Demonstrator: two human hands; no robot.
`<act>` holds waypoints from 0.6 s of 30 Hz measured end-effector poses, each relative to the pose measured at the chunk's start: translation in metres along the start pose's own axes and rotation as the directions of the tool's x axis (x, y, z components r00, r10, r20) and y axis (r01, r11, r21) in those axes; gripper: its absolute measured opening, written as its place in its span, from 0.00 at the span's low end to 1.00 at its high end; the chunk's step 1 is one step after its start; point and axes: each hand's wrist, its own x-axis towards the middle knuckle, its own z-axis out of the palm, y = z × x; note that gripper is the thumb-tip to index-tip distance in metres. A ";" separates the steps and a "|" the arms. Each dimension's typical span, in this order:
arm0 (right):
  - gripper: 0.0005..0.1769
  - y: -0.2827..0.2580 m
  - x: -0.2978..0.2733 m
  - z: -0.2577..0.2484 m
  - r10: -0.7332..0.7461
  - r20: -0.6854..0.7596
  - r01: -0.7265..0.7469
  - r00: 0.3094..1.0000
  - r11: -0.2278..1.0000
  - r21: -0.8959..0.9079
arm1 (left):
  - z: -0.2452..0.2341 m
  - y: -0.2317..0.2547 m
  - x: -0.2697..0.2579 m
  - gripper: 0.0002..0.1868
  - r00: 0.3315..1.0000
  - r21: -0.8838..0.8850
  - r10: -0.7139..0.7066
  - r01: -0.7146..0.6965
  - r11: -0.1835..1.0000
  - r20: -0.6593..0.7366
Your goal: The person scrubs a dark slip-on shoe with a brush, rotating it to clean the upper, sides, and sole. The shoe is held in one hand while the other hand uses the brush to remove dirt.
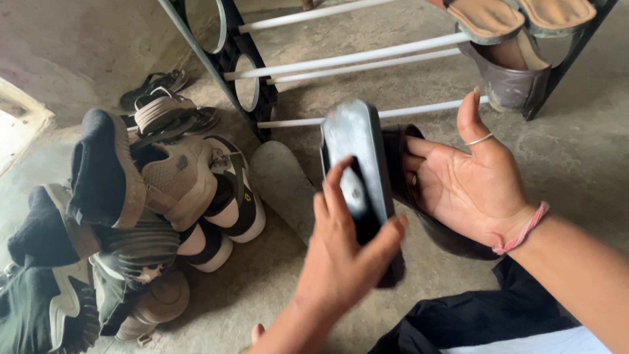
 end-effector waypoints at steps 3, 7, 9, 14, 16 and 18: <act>0.67 0.003 -0.001 0.000 -0.008 0.045 0.006 0.999 0.999 0.036 | -0.001 0.001 0.007 0.50 0.994 -0.006 -0.096 0.096 0.995 -0.056; 0.67 -0.001 0.002 0.003 -0.014 0.019 0.014 1.000 1.000 -0.002 | 0.003 -0.007 0.013 0.50 0.976 -0.067 -0.212 0.209 0.976 -0.050; 0.67 -0.002 0.002 0.002 -0.017 -0.023 0.017 1.000 1.000 0.018 | 0.013 -0.017 0.005 0.50 0.977 -0.097 -0.211 0.208 0.973 -0.017; 0.67 0.005 0.002 0.002 -0.003 -0.002 0.003 1.000 0.999 0.038 | 0.019 -0.033 0.002 0.49 0.990 -0.058 -0.129 0.125 0.990 -0.066; 0.67 0.007 0.001 0.001 0.009 0.009 -0.009 1.000 0.998 0.057 | 0.017 -0.028 0.005 0.49 0.980 -0.053 -0.173 0.169 0.984 -0.100; 0.66 0.007 0.001 -0.002 0.014 0.003 -0.014 1.000 0.998 0.054 | 0.013 -0.016 0.006 0.50 0.978 -0.060 -0.199 0.195 0.979 -0.065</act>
